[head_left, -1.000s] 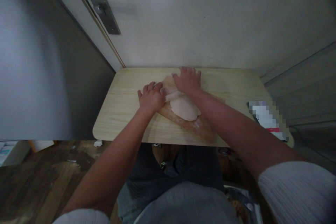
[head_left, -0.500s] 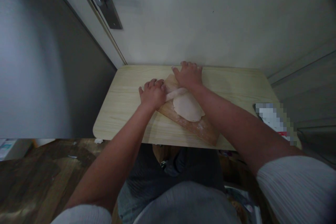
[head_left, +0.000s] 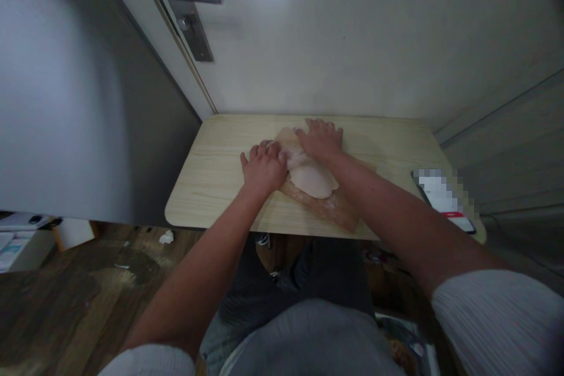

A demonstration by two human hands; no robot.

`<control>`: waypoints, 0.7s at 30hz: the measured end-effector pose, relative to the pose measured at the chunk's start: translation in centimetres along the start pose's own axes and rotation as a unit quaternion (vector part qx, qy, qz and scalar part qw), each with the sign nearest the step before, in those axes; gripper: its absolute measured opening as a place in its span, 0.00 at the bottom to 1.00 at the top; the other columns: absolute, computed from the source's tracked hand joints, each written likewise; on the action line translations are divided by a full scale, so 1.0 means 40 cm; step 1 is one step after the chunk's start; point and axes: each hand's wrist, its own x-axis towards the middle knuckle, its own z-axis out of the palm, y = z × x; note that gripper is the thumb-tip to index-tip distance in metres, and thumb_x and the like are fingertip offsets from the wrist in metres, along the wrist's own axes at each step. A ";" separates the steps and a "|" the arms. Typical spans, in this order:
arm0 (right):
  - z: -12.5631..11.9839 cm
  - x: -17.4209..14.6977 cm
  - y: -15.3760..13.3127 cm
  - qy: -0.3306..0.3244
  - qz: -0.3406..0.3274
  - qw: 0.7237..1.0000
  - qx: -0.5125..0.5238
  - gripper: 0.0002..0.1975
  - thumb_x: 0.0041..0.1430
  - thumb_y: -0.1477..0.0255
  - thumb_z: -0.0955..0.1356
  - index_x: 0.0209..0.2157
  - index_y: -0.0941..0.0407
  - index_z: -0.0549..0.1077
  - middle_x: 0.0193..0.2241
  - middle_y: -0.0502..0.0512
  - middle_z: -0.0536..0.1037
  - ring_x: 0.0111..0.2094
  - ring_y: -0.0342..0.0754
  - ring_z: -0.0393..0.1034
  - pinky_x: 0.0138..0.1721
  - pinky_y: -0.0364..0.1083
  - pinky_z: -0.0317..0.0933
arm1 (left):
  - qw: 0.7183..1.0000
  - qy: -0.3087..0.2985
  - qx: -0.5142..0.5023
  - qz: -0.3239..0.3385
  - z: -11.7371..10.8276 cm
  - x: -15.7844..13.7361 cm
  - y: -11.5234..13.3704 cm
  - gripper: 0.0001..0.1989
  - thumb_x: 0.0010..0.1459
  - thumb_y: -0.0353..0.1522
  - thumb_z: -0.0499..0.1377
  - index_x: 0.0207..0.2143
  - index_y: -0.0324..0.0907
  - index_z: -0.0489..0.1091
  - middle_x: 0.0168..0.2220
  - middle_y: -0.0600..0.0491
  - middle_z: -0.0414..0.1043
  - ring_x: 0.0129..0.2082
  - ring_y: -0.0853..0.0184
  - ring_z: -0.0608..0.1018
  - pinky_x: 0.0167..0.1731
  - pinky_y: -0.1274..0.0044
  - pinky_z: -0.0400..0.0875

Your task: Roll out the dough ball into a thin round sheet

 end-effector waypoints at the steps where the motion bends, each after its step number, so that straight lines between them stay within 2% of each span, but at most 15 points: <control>1: -0.002 -0.008 0.004 -0.005 0.003 1.000 0.001 0.36 0.66 0.48 0.52 0.65 0.53 0.61 0.64 0.65 0.64 0.63 0.67 0.55 0.59 0.70 0.45 | 1.000 0.001 0.003 0.002 -0.003 -0.009 0.006 0.25 0.70 0.42 0.37 0.62 0.50 0.61 0.67 0.48 0.58 0.64 0.52 0.62 0.62 0.50 0.52; 11: -0.023 -0.102 0.032 0.021 0.011 1.000 -0.001 0.31 0.68 0.51 0.53 0.64 0.52 0.63 0.63 0.64 0.65 0.61 0.66 0.56 0.59 0.70 0.45 | 0.999 0.036 0.024 0.026 -0.004 -0.084 0.040 0.27 0.70 0.43 0.36 0.62 0.50 0.63 0.66 0.48 0.60 0.66 0.53 0.60 0.63 0.50 0.49; 21: -0.042 -0.204 0.069 0.045 0.006 0.999 -0.022 0.24 0.69 0.59 0.54 0.57 0.51 0.70 0.61 0.60 0.68 0.58 0.63 0.59 0.57 0.66 0.50 | 0.998 0.039 0.020 0.046 0.003 -0.163 0.072 0.28 0.70 0.44 0.37 0.67 0.46 0.56 0.68 0.47 0.58 0.67 0.52 0.58 0.65 0.52 0.47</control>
